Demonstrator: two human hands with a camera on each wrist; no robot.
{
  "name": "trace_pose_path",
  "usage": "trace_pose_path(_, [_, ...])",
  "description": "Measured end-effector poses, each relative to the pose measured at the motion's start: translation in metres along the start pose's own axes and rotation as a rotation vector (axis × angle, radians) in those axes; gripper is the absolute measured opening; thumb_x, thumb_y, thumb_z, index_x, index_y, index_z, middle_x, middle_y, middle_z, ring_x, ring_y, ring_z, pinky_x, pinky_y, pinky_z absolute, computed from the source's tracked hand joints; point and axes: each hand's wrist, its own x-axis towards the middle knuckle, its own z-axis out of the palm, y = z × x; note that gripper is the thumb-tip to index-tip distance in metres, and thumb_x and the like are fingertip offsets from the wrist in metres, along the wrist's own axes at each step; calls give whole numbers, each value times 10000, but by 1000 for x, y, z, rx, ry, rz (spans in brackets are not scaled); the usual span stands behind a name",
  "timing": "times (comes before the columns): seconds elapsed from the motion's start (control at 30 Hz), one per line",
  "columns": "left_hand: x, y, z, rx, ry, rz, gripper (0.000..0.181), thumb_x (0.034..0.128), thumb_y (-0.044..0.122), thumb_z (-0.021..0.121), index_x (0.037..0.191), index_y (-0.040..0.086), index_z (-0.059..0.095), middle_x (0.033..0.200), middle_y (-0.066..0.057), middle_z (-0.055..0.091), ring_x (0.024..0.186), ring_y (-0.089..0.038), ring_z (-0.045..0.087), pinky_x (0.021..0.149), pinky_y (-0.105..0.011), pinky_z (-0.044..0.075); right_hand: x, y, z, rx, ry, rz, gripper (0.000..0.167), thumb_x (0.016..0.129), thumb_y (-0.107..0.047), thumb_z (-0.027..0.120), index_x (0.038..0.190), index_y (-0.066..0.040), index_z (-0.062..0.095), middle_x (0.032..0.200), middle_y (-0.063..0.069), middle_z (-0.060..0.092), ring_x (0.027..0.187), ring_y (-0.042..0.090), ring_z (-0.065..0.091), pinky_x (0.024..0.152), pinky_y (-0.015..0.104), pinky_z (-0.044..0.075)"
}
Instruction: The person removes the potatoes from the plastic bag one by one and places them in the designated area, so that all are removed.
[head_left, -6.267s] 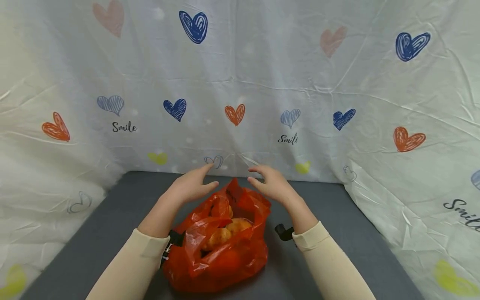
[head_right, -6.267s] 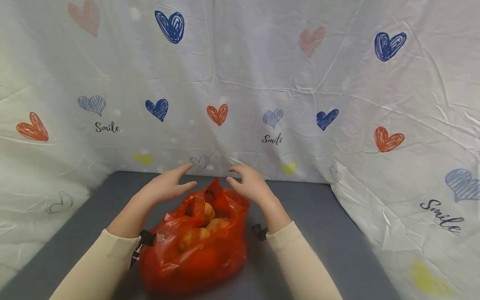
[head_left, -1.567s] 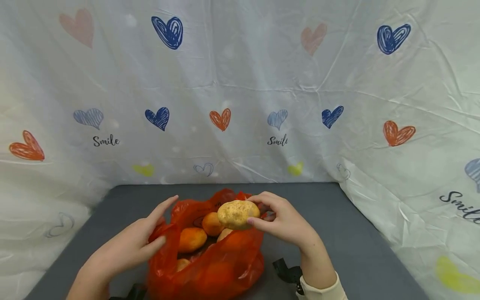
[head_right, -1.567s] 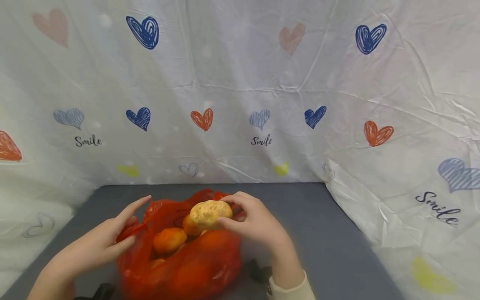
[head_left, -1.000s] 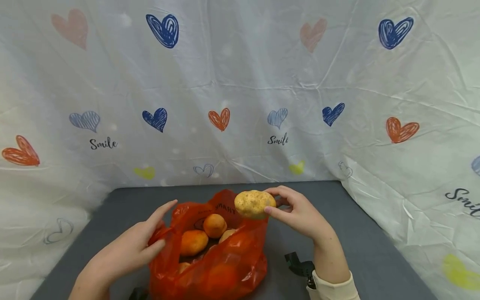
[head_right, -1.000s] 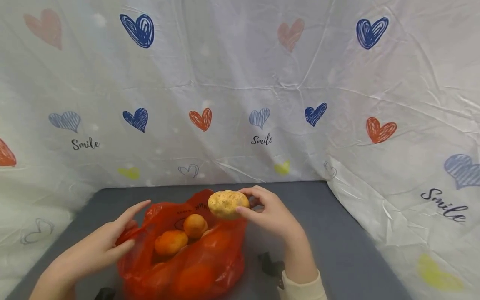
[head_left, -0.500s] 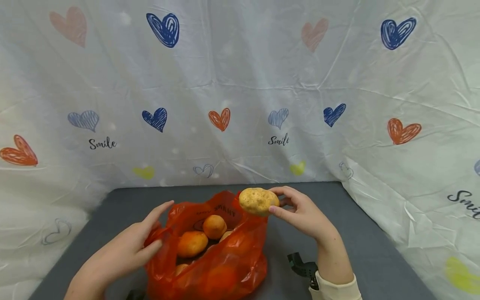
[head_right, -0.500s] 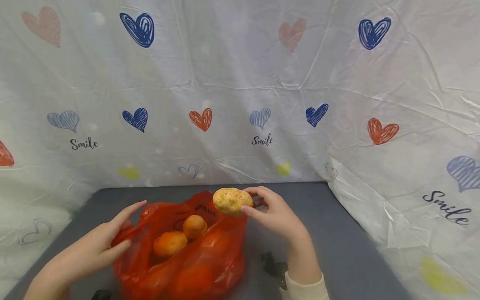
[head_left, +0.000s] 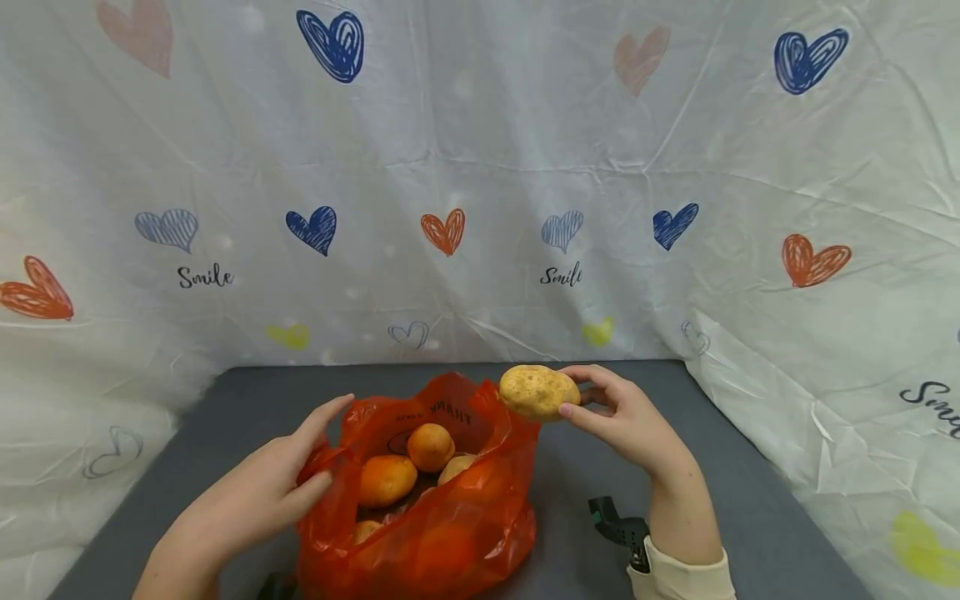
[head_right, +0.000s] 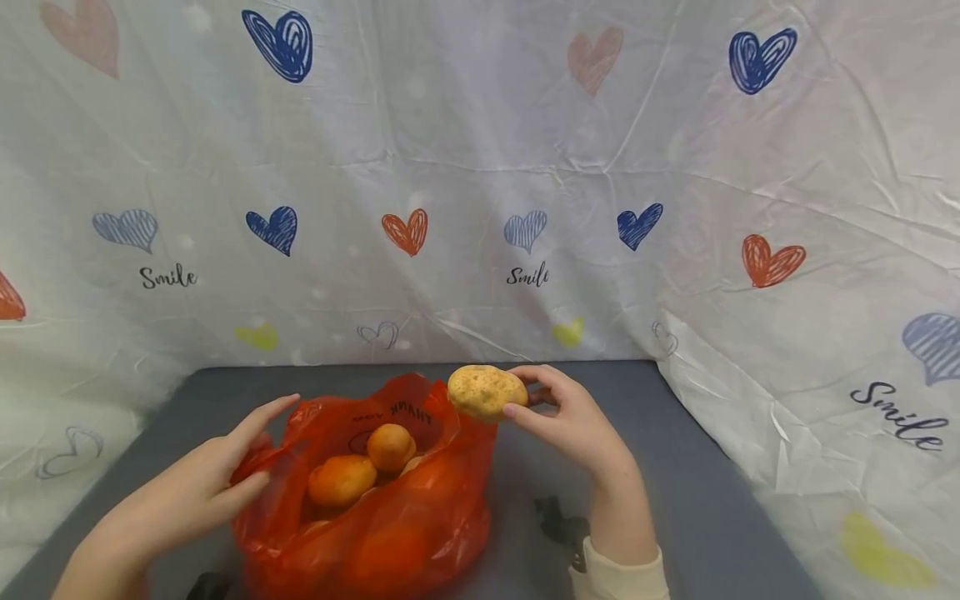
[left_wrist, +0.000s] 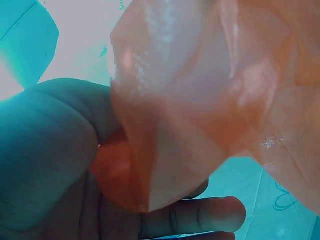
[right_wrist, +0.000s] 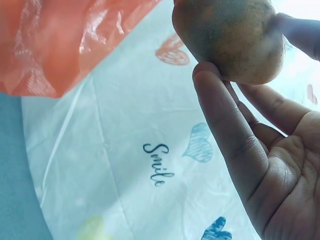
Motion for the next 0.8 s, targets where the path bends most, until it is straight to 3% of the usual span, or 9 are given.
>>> trace_pose_path(0.23, [-1, -1, -1, -2, 12, 8, 801, 982, 93, 614, 1623, 312, 186, 754, 0, 519, 517, -120, 493, 554, -302, 457, -3, 3, -7, -16, 26, 0, 400, 979, -152, 711, 1358, -63, 620, 1281, 124, 618, 1051, 275, 660, 835, 337, 557])
trace_pose_path(0.8, [-3, -1, -2, -8, 10, -7, 799, 987, 98, 606, 1627, 310, 177, 726, -4, 498, 486, -118, 445, 520, -306, 432, -8, 13, -19, -25, 41, 101, 450, 975, -213, 723, 1375, -47, 598, 1318, 133, 612, 1100, 273, 659, 884, 324, 531])
